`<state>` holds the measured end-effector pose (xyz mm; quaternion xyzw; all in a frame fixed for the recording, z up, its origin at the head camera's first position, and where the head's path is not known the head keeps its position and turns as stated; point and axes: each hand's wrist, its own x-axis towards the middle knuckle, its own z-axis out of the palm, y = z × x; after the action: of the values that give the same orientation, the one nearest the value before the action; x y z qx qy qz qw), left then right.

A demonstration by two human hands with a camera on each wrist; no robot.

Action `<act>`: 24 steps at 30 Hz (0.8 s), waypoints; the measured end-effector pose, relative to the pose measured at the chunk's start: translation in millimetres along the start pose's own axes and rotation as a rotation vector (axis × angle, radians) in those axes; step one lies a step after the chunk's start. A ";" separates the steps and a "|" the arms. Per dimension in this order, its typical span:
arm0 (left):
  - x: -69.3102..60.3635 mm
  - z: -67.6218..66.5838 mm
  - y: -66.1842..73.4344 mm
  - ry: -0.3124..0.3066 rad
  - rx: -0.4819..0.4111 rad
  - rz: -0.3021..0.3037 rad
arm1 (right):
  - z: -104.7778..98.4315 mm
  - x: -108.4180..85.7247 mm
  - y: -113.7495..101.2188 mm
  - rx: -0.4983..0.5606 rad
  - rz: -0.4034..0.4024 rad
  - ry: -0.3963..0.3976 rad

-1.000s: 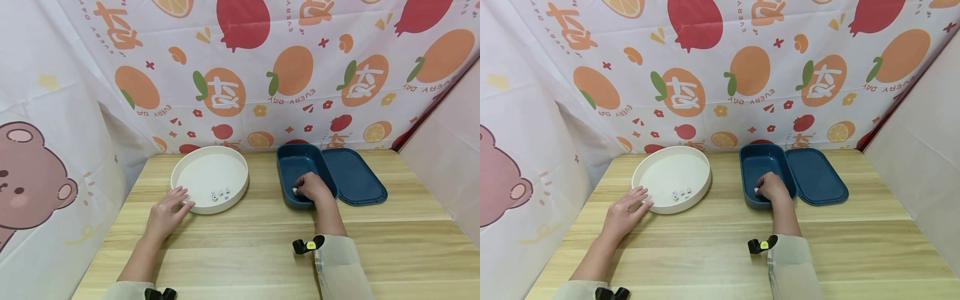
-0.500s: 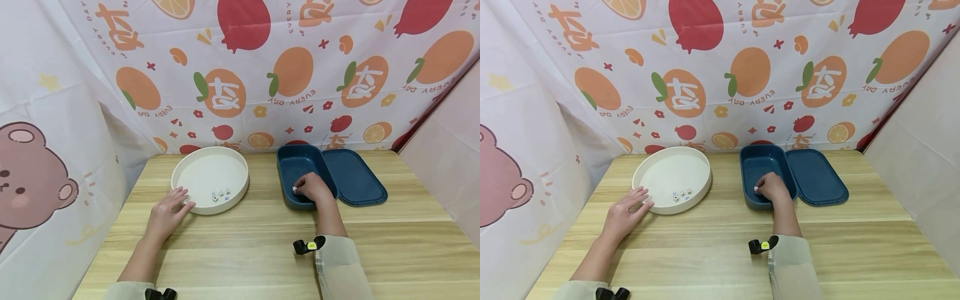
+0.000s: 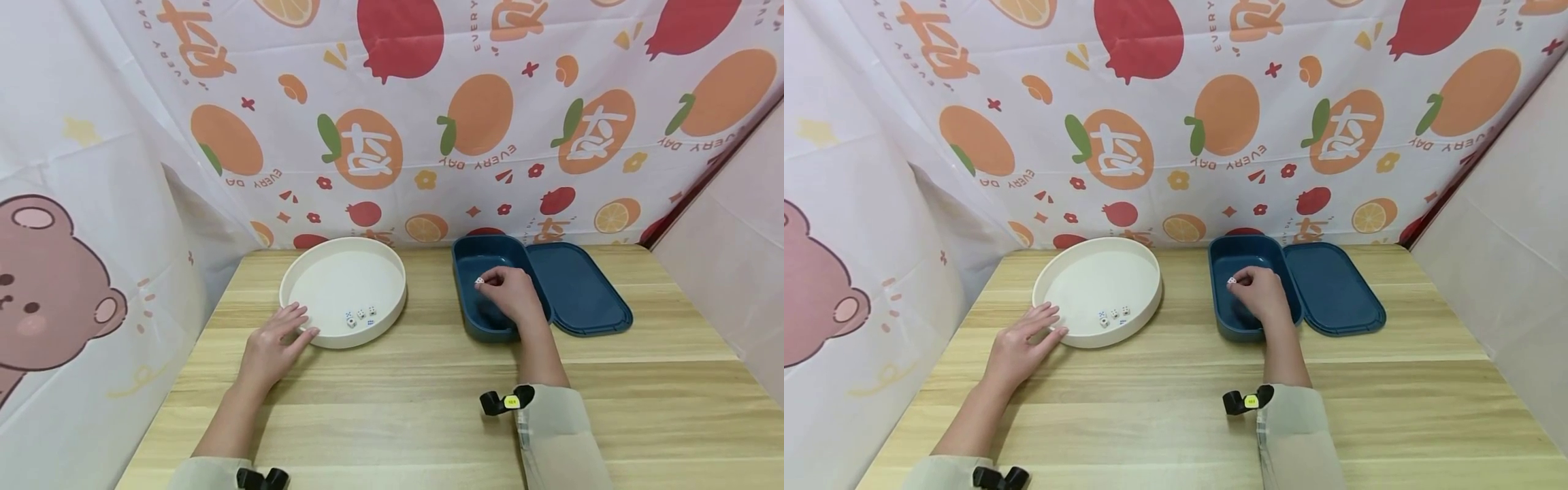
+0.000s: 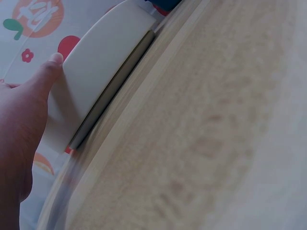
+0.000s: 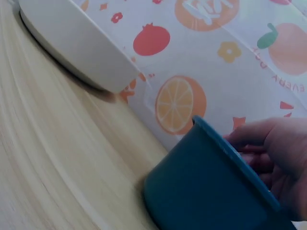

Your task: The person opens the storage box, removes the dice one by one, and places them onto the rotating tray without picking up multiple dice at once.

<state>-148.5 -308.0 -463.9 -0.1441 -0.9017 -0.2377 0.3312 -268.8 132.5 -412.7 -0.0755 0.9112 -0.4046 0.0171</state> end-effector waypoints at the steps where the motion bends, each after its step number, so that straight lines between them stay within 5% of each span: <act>1: 0.1 -0.4 0.2 0.000 0.000 0.000 | 0.7 -0.8 -4.1 0.005 -0.017 0.020; 6: 1.1 -2.1 0.4 0.001 0.003 0.001 | 9.2 -5.9 -30.0 0.035 -0.103 0.077; 12: 2.0 -2.8 1.1 -0.013 0.007 -0.006 | 43.4 -7.4 -60.4 0.070 -0.244 0.104; 24: -1.9 -0.3 -1.5 0.001 -0.002 0.008 | 120.7 7.5 -100.2 -0.059 -0.338 -0.086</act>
<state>-147.6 -309.6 -465.4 -0.1480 -0.9007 -0.2371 0.3325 -252.7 -23.6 -419.4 -0.2452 0.8956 -0.3710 -0.0141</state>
